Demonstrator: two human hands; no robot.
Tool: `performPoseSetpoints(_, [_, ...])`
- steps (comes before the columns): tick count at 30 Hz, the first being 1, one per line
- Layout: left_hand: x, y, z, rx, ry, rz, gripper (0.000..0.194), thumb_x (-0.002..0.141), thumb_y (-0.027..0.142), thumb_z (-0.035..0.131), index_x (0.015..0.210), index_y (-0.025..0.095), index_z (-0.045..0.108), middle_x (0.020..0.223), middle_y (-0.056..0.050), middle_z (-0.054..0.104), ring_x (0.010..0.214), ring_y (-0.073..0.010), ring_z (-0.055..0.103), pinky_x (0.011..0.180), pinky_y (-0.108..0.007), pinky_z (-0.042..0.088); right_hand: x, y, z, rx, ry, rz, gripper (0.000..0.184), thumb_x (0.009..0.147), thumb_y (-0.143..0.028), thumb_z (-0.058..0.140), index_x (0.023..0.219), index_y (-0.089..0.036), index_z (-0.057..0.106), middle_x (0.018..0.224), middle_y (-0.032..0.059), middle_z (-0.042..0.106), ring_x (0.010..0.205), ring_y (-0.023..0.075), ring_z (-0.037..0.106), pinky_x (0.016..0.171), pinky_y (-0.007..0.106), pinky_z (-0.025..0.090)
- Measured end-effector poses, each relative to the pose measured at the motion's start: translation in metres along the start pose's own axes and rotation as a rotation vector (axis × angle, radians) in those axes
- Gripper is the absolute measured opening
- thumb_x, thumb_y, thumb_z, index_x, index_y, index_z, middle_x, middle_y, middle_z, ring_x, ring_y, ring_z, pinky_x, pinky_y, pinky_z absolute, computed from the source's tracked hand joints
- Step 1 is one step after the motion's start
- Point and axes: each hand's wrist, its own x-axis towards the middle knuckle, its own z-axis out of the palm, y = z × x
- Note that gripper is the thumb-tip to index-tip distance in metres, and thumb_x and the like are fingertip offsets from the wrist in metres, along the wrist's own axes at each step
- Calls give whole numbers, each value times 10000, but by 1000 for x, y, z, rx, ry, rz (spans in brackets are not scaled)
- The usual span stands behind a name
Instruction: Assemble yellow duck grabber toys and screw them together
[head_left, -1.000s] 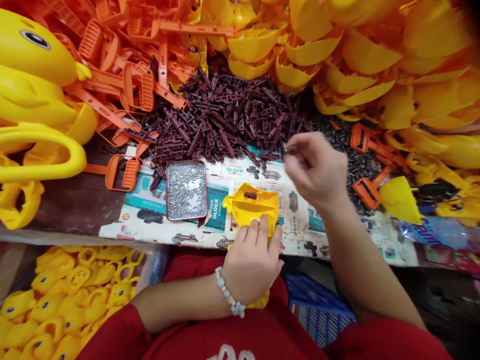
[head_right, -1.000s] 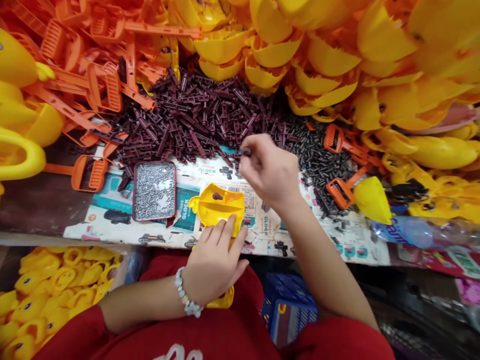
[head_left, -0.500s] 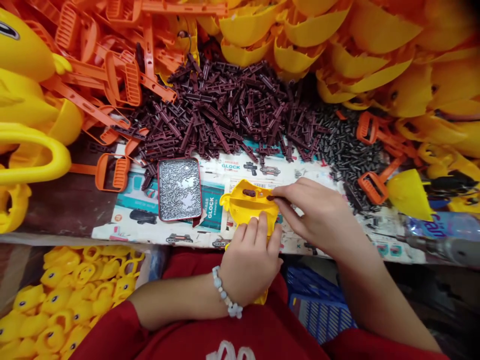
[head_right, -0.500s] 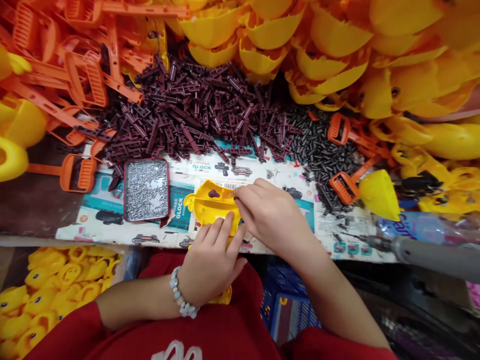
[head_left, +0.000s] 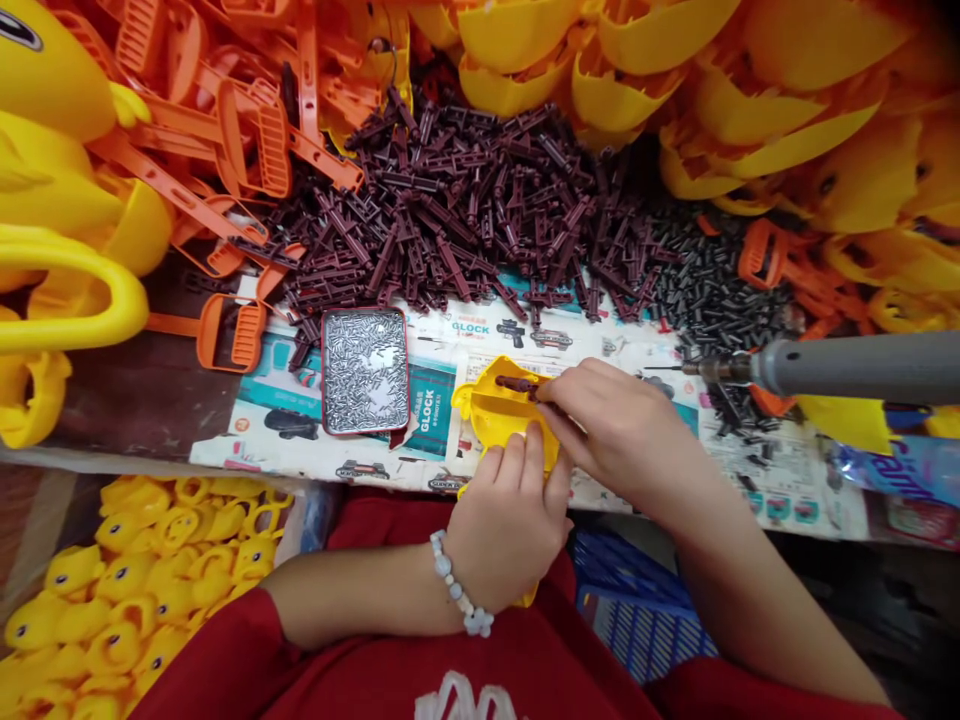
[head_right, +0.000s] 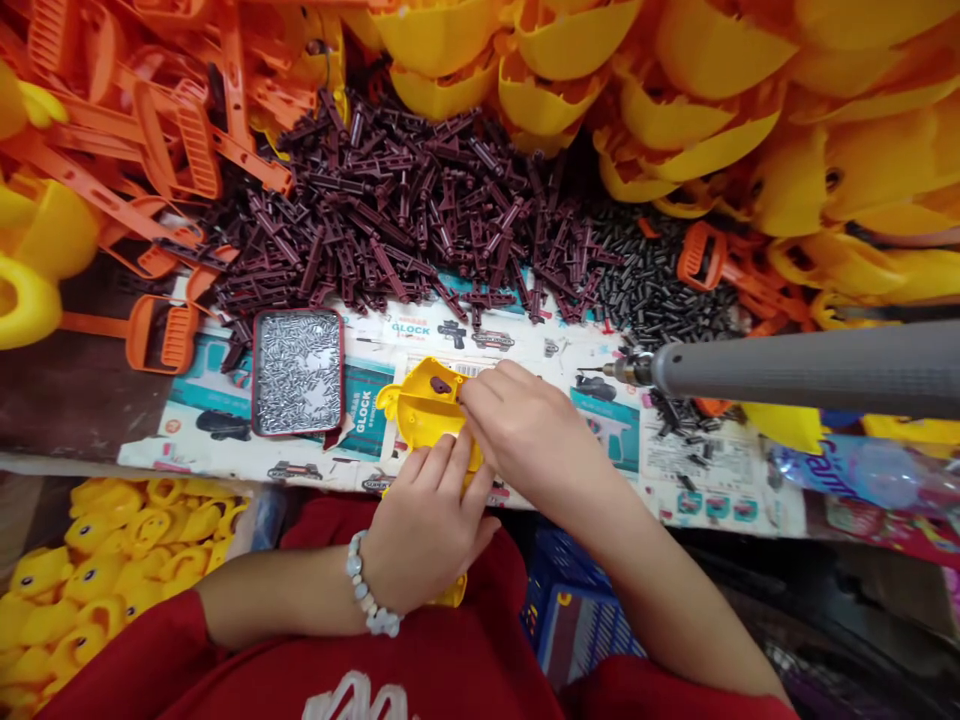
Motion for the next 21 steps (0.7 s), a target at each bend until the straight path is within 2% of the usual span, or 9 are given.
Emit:
performPoseSetpoints(6, [1, 4, 2, -12, -12, -10, 490, 837, 405, 542, 1206, 83, 518, 1228, -233, 574, 1068, -314, 586, 843, -398, 452, 1, 6, 6, -19, 12, -20, 260, 963, -145, 353, 745, -115, 492, 716, 51, 468, 698, 174, 430, 639, 267, 338])
performPoseSetpoints(9, [0, 4, -6, -37, -8, -23, 496, 831, 409, 545, 1202, 81, 520, 1218, -223, 577, 1076, -307, 577, 862, -395, 456, -1, 3, 9, -92, 32, -51, 279, 972, -161, 342, 730, -127, 477, 694, 53, 463, 687, 187, 422, 627, 282, 314])
performPoseSetpoints(12, [-4, -15, -29, -199, 27, 87, 367, 849, 398, 516, 1104, 142, 584, 1179, -144, 611, 1074, -232, 578, 897, -333, 460, -8, 1, 9, -31, 100, -30, 279, 1007, -284, 349, 884, -103, 522, 781, 57, 495, 736, 184, 470, 652, 283, 333])
performPoseSetpoints(14, [-12, -43, -49, -274, 143, 67, 233, 892, 318, 469, 1021, 188, 613, 1119, -74, 650, 1051, -160, 586, 916, -281, 458, -16, 0, 8, 76, 172, 60, 323, 1009, -379, 380, 1038, -90, 519, 819, 52, 493, 721, 165, 482, 654, 270, 343])
performPoseSetpoints(15, [-18, -60, -58, -251, 239, -52, 198, 905, 254, 449, 992, 198, 617, 1076, -49, 670, 1010, -136, 602, 909, -271, 464, -20, 0, 9, 122, 222, 128, 342, 999, -411, 409, 1082, -95, 512, 809, 45, 484, 684, 152, 471, 637, 265, 339])
performPoseSetpoints(17, [-30, -100, -69, -103, 392, -429, 173, 892, 224, 478, 986, 186, 619, 1004, -49, 689, 957, -161, 623, 883, -311, 487, -28, 0, 11, 183, 310, 246, 306, 979, -410, 461, 1075, -124, 516, 756, 25, 462, 608, 133, 428, 595, 259, 319])
performPoseSetpoints(19, [-39, -141, -72, 47, 390, -730, 206, 842, 227, 546, 1026, 162, 615, 1043, -80, 670, 962, -209, 628, 847, -347, 505, -32, 0, 17, 213, 364, 298, 230, 970, -361, 476, 1032, -145, 521, 730, 15, 459, 588, 127, 417, 579, 254, 318])
performPoseSetpoints(20, [-42, -158, -71, 123, 375, -841, 282, 810, 239, 584, 1077, 150, 601, 1084, -101, 649, 968, -240, 627, 821, -364, 511, -32, 1, 20, 226, 386, 294, 194, 968, -332, 475, 1011, -149, 522, 722, 11, 462, 586, 123, 422, 576, 250, 324])
performPoseSetpoints(21, [-43, -172, -69, 156, 382, -891, 351, 789, 234, 599, 1122, 123, 584, 1114, -137, 629, 964, -275, 625, 795, -389, 513, -32, 2, 24, 235, 404, 285, 164, 965, -304, 476, 994, -150, 523, 717, 7, 465, 584, 118, 427, 576, 245, 331])
